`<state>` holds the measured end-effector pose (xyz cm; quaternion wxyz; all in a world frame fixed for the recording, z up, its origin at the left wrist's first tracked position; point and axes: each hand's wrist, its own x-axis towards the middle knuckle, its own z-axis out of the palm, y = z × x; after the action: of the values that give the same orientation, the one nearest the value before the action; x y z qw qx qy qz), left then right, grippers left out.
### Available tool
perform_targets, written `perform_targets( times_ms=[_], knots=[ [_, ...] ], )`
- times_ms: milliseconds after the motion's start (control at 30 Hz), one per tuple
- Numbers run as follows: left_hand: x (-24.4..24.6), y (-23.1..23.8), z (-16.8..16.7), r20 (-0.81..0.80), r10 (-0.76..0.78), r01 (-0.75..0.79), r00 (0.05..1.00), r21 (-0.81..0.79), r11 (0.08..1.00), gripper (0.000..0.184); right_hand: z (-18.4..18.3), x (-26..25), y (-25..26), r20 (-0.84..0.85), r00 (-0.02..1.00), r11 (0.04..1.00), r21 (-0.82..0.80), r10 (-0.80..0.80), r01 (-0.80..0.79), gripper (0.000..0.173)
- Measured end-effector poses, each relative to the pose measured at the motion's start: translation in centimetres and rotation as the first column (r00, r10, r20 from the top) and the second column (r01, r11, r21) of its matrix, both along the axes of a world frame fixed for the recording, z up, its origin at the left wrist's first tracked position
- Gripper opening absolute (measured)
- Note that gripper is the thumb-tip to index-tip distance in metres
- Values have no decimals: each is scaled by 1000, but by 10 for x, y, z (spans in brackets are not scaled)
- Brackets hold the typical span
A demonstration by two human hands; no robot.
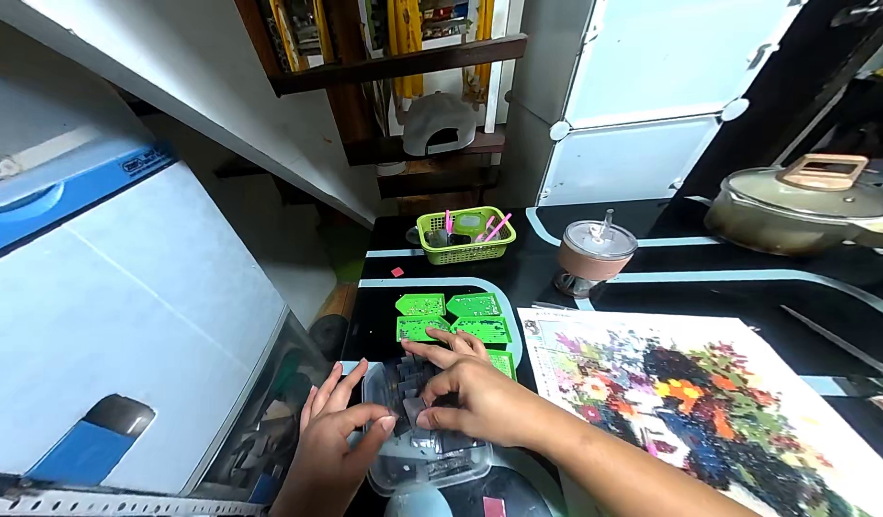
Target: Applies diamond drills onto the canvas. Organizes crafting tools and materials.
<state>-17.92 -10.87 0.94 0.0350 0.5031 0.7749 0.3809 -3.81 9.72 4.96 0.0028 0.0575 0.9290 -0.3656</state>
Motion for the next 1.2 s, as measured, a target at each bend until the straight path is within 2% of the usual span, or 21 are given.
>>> perform_targets(
  times_ms=[133, 300, 400, 500, 600, 733, 833, 967, 1200],
  knots=[
    [1, -1, 2, 17, -10, 11, 1000, -77, 997, 33, -1, 11, 5, -149, 982, 988, -117, -118, 101, 31],
    [0, 0, -2, -53, 7, -10, 999, -59, 998, 31, 15, 69, 15, -456, 862, 966, -222, -224, 133, 22],
    [-1, 0, -7, -111, 18, -20, 994, -26, 999, 31, 19, 127, 24, -477, 840, 960, -225, -257, 167, 19],
    [0, 5, -10, -199, 54, -47, 979, 38, 998, 31, 15, 182, 29, -401, 867, 954, -177, -296, 244, 23],
    [0, 11, -3, -292, 63, -60, 954, 16, 998, 52, 7, 217, 24, -269, 896, 934, -153, -353, 322, 28],
    [3, 22, 12, -415, -18, -37, 909, -124, 992, 106, -10, 236, 19, -247, 898, 931, -72, -365, 358, 30],
    [9, 31, 19, -467, -90, -6, 880, -200, 980, 121, -12, 240, 17, -263, 908, 939, 21, -326, 343, 30],
    [15, 39, 21, -452, -120, -13, 884, -279, 960, 115, -13, 240, 13, -266, 925, 932, 167, -272, 322, 30],
    [8, 40, 13, -465, -61, -64, 883, -249, 967, 92, -17, 238, 8, -268, 936, 908, 288, -228, 304, 29]
  ],
)
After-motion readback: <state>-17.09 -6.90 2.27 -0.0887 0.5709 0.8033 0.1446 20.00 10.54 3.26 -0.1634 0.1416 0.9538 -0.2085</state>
